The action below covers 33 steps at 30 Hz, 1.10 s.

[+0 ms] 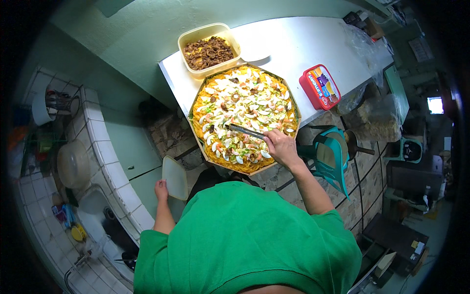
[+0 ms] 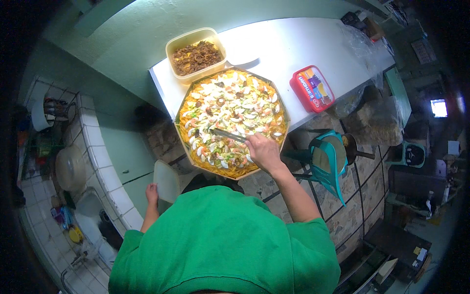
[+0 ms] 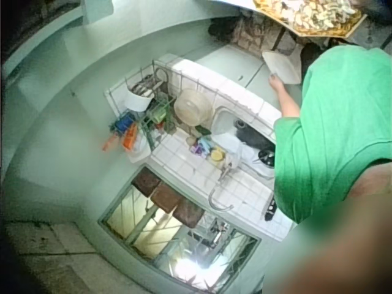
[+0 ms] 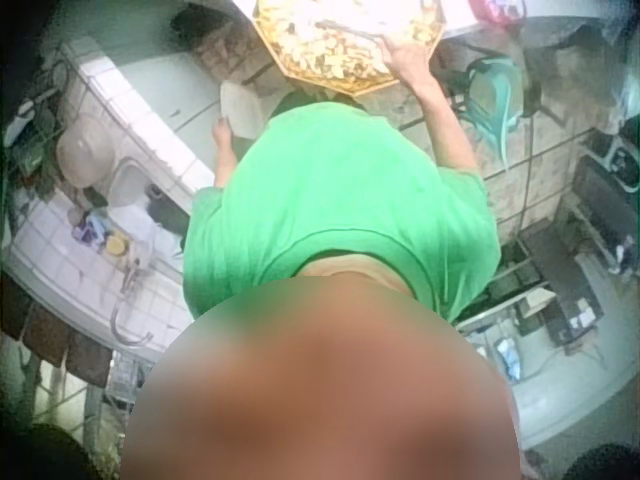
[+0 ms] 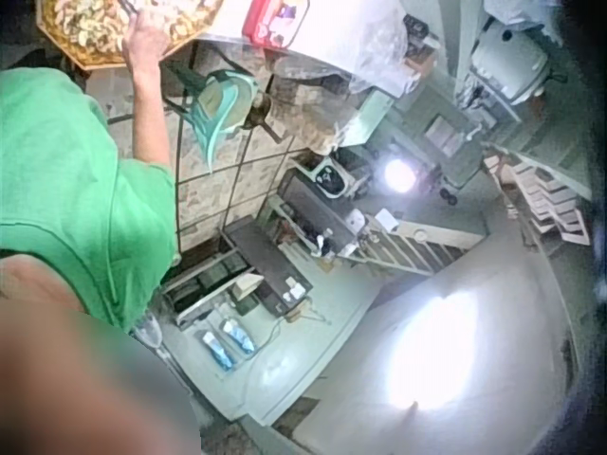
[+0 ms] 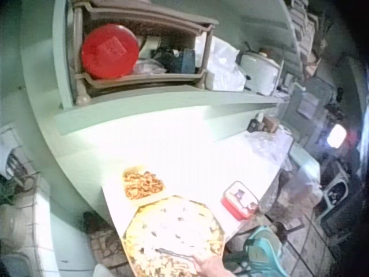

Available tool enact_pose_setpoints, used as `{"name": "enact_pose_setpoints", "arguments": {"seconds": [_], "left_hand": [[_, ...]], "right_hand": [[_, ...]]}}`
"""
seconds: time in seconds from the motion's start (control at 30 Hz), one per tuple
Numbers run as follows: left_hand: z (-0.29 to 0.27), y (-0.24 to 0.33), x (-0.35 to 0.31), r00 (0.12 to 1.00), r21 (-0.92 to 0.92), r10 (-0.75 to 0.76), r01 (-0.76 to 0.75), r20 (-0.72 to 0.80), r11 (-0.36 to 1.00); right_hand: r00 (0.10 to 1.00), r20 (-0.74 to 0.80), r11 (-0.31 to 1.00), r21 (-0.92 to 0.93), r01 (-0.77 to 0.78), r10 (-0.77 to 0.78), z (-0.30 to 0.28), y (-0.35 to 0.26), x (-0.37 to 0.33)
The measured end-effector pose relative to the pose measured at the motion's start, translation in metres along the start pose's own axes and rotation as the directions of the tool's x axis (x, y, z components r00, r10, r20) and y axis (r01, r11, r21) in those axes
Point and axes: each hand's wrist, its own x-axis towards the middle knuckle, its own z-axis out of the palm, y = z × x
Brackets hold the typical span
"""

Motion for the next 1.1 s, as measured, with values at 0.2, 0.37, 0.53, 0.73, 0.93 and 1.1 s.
{"name": "enact_pose_setpoints", "arguments": {"seconds": [0.2,0.37,0.53,0.73,0.93,1.1], "left_hand": [[0.003,-0.002,0.002,0.999,-0.037,0.016,-0.017,-0.034,0.999],[-0.005,0.002,0.002,0.998,-0.037,-0.046,0.044,-0.041,0.998],[-0.015,-0.014,0.011,0.989,0.047,0.060,-0.054,-0.132,0.997],[-0.025,-0.049,0.017,0.981,-0.093,0.009,-0.028,-0.193,0.995],[-0.039,-0.037,0.006,0.984,0.024,-0.087,0.092,-0.158,0.995],[-0.038,-0.017,0.017,0.990,0.076,-0.061,0.071,-0.128,0.995]], "right_hand": [[0.991,-0.117,0.979,0.202,-0.036,0.061,-0.045,-0.002,0.051],[0.870,-0.488,0.989,0.087,0.123,-0.066,-0.023,-0.006,0.183],[0.946,-0.310,0.981,-0.191,0.034,-0.093,0.048,-0.030,0.292],[0.971,-0.234,0.961,-0.277,-0.018,-0.049,0.087,-0.068,0.351],[0.980,-0.197,0.957,-0.284,-0.059,0.002,0.090,-0.068,0.360],[0.981,-0.193,0.965,-0.260,-0.026,-0.026,0.072,-0.060,0.352]]}}
